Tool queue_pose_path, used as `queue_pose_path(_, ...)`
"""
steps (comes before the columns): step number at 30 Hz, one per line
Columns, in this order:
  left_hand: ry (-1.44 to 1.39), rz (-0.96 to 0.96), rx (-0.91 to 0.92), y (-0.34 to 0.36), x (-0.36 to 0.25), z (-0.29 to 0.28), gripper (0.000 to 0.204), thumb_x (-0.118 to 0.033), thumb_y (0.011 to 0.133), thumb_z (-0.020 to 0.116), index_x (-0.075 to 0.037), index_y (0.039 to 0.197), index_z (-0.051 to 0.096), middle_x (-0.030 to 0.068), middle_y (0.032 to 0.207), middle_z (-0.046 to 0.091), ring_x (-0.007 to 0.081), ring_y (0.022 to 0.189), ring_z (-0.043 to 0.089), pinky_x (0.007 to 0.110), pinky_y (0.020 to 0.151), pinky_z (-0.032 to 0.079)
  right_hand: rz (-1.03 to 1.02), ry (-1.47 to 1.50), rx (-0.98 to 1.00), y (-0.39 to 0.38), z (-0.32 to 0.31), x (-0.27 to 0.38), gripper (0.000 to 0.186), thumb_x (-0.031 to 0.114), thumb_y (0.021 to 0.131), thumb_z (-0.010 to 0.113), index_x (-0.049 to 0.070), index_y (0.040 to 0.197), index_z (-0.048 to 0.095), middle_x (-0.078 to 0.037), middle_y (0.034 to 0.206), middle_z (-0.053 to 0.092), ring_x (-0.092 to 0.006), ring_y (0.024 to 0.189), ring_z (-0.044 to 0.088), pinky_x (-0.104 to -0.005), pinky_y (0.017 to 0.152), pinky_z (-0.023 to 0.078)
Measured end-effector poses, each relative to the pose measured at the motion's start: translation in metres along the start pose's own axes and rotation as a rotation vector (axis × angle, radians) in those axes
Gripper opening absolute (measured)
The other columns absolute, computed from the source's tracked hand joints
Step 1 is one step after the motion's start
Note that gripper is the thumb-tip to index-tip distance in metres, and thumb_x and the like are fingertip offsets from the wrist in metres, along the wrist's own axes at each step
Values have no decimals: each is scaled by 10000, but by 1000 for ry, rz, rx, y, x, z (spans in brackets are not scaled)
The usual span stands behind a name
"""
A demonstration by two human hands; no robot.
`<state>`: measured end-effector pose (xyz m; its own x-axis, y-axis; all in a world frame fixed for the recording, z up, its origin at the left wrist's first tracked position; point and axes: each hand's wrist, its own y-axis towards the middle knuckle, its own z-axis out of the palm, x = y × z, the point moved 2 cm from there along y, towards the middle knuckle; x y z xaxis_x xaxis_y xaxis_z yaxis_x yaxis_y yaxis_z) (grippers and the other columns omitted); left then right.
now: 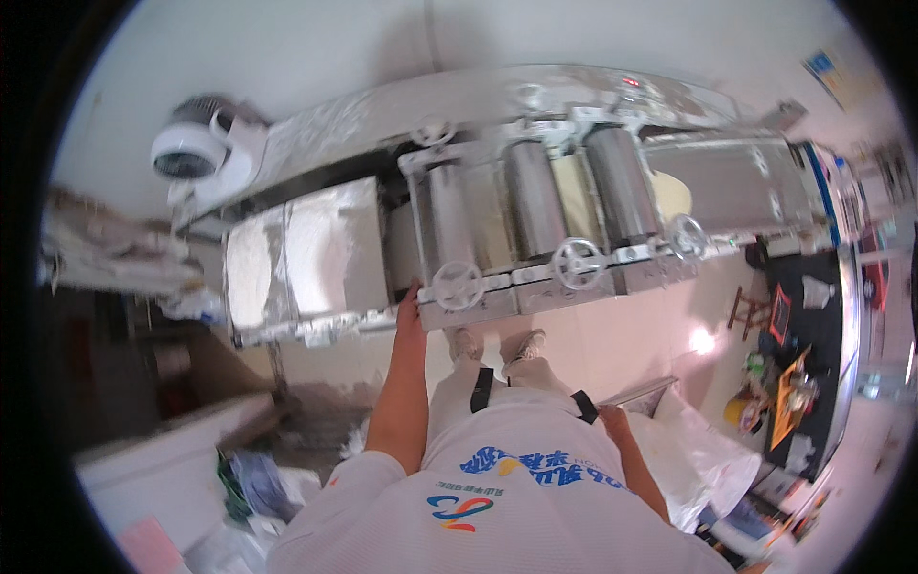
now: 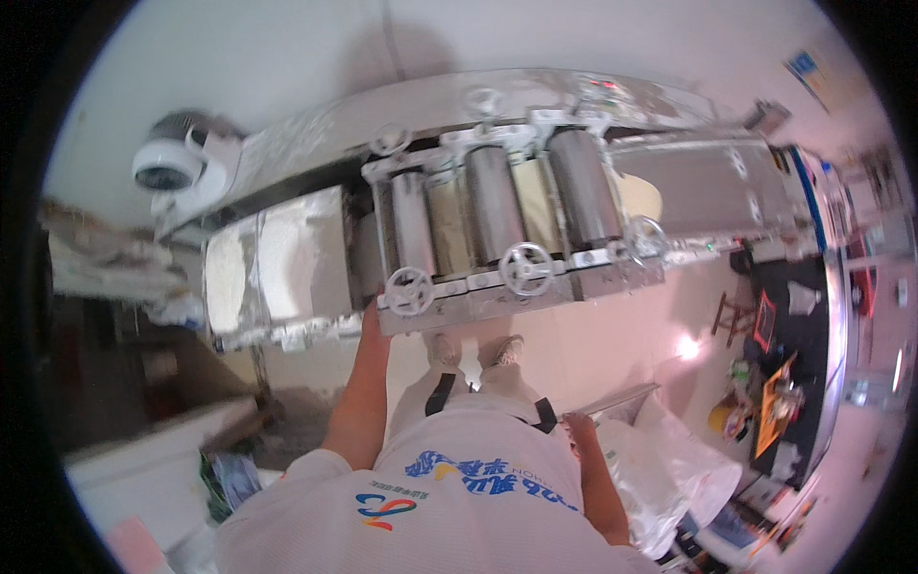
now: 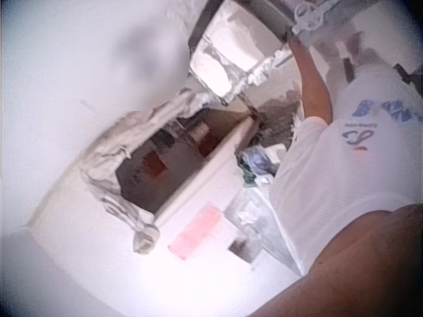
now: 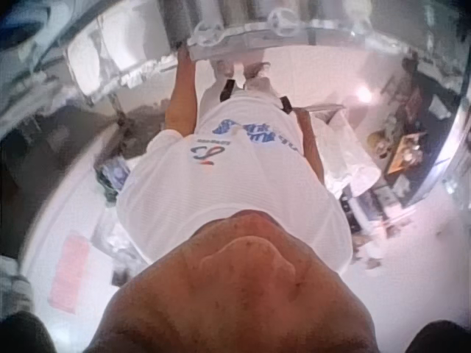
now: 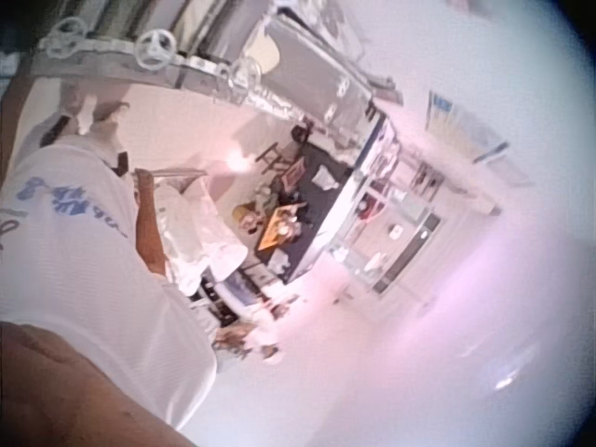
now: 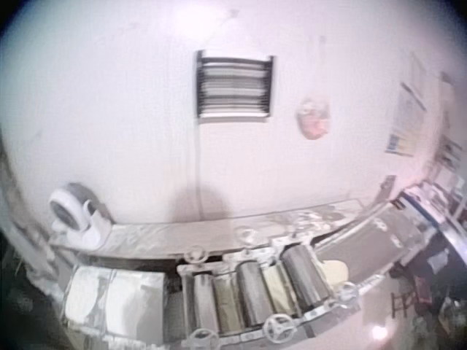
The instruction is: The person feeds dough through a roller machine, folds it, and repeats the process. They then place the flattened dough onto a long tray, brush it, and proceed to mix a new batch of dough by hand inside a large industrial mixer.
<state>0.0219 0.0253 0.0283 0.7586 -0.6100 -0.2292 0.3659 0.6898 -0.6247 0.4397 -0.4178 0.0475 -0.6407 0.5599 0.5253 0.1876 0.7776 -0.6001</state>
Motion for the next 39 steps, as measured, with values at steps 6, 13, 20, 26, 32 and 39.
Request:
queue_pose_path(6, -36, 110, 156, -22, 9, -107, 137, -202, 975, 635, -80, 1028, 667, 27, 883, 681, 104, 647, 599, 262, 538, 494, 253, 521, 152, 51, 7, 5, 207, 248, 944, 603, 81, 1063, 630, -80, 823, 686, -220, 712, 673, -332, 566, 532)
queue_pose_path(13, 214, 293, -552, -201, 95, -182, 285, -135, 888, 688, -32, 1149, 642, 75, 1038, 704, 165, 837, 644, 245, 623, 471, 185, 187, 468, 143, 47, 91, 292, 324, 922, 637, 55, 1030, 666, -70, 939, 683, -183, 757, 659, -335, 652, 533)
queue_pose_path(20, 205, 1, -672, -239, 203, -317, 238, -175, 872, 721, -19, 1043, 664, 69, 898, 704, 166, 741, 692, 261, 604, 538, -131, -582, 608, 187, 173, 118, 695, 486, 874, 656, 27, 1374, 502, -224, 1217, 649, -371, 1190, 593, -444, 973, 500)
queue_pose_path(26, 352, -83, -610, -179, 268, -445, 186, -139, 871, 674, 17, 972, 677, 84, 832, 691, 169, 679, 684, 273, 607, 570, -233, -975, 565, 142, 282, 115, 738, 424, 841, 649, 24, 1425, 438, -250, 1458, 437, -431, 1273, 488, -505, 1048, 441)
queue_pose_path(32, 703, 116, -565, -158, 308, -565, 200, -169, 853, 695, 28, 852, 666, 88, 816, 666, 186, 692, 668, 313, 551, 539, -304, -932, 498, 143, 331, 118, 595, 367, 842, 626, 7, 1303, 519, -240, 1315, 545, -430, 1241, 493, -518, 1027, 442)
queue_pose_path(39, 930, 38, -425, -165, 230, -493, 222, -159, 794, 757, 25, 896, 687, 145, 882, 707, 243, 777, 690, 354, 699, 553, -387, -911, 376, 135, 345, 111, 520, 272, 817, 632, 0, 1253, 550, -204, 1309, 545, -432, 1295, 442, -517, 1073, 405)
